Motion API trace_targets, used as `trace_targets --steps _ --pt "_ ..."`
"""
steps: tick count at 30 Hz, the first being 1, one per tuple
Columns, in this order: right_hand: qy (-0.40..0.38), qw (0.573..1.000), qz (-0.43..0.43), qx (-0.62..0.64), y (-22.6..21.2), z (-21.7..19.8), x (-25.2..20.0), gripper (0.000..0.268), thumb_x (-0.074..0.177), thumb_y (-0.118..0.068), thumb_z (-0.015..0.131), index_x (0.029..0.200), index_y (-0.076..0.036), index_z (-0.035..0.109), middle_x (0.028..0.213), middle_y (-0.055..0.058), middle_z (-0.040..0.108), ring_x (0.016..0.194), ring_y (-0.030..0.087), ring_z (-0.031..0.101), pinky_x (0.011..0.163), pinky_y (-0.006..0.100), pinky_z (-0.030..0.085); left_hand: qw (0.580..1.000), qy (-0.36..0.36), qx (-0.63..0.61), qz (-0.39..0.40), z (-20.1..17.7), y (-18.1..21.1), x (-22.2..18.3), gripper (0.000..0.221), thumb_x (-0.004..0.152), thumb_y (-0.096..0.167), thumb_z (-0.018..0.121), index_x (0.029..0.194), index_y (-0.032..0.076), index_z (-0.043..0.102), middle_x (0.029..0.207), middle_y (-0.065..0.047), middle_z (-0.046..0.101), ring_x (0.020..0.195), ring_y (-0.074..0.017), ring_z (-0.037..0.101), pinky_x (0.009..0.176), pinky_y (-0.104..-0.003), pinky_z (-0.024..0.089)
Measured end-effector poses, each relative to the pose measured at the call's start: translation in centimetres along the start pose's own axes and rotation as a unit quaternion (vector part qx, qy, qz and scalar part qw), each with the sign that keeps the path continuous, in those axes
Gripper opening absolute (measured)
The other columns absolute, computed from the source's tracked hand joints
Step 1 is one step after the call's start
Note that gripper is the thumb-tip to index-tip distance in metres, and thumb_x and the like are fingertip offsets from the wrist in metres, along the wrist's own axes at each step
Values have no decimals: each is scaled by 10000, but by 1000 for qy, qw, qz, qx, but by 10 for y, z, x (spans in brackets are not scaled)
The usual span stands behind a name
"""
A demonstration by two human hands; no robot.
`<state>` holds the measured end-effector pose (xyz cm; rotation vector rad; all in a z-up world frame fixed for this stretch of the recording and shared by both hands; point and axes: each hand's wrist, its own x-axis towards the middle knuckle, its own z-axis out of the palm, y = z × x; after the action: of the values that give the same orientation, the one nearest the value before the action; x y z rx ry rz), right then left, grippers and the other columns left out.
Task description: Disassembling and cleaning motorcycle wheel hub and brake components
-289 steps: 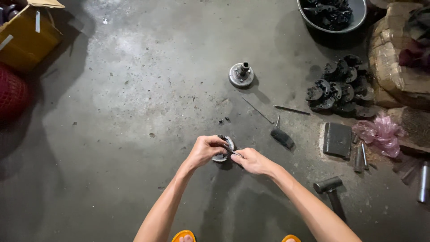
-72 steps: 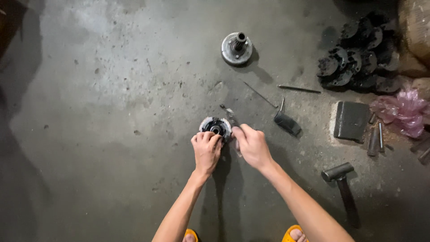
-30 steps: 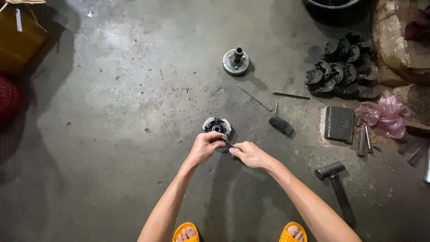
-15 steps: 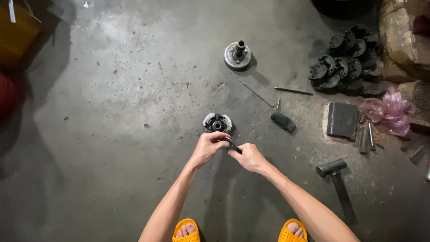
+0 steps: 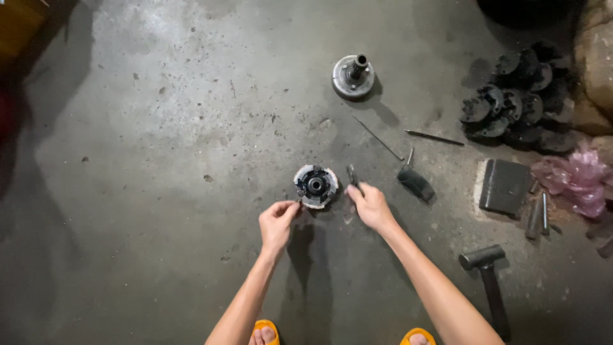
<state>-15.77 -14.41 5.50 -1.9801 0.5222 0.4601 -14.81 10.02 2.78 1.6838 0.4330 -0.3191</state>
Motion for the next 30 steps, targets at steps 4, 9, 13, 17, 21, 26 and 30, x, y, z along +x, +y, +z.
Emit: trace_targets --steps 4,9,13,17,21,26,30 --pt "30 986 -151 62 -1 20 29 314 1017 -161 629 1307 -49 671 1254 226 705 1220 353 648 1052 514 499 999 45 -17 -14 5 -16 -19 172 852 90 797 1016 40 812 908 -141 808 744 -152 705 741 -329 596" --pt "0 991 -85 106 34 33 21 224 1044 -234 595 1097 -77 746 1007 164 780 976 276 757 856 437 607 997 37 -65 36 21 7 -23 123 880 -10 747 991 -60 727 1246 -298 672 1065 -363 702 928 -435 591" --pt "-29 918 23 394 30 56 -21 284 1039 -92 556 1158 130 686 1067 250 738 1036 317 707 910 539 601 963 24 104 248 25 29 13 74 886 50 748 955 25 736 1278 -283 678 1191 -456 635 991 -526 532" --pt "-55 914 25 400 53 52 -13 287 1045 -115 565 977 129 700 1142 297 743 977 335 735 845 498 626 937 11 133 324 38 17 38 108 876 58 753 962 121 738 1199 -154 702 1118 -387 685 988 -461 523" --pt "-28 927 58 369 50 33 -13 312 1074 -162 513 994 97 667 1017 269 763 851 319 768 717 413 655 886 39 281 366 45 -2 30 71 854 272 798 890 291 740 938 93 616 967 -153 559 895 -343 405" --pt "-8 931 70 357 74 39 -9 310 1071 -185 527 992 75 675 955 255 761 770 292 774 636 369 662 882 35 295 365 54 -9 23 45 889 322 775 879 311 732 884 128 599 936 -112 541 911 -325 369" --pt "-11 942 65 329 65 41 -8 325 1070 -193 529 983 83 675 905 258 753 724 297 764 611 373 657 876 37 297 378 56 -2 22 59 881 259 766 874 277 710 884 86 588 936 -154 567 892 -345 390"
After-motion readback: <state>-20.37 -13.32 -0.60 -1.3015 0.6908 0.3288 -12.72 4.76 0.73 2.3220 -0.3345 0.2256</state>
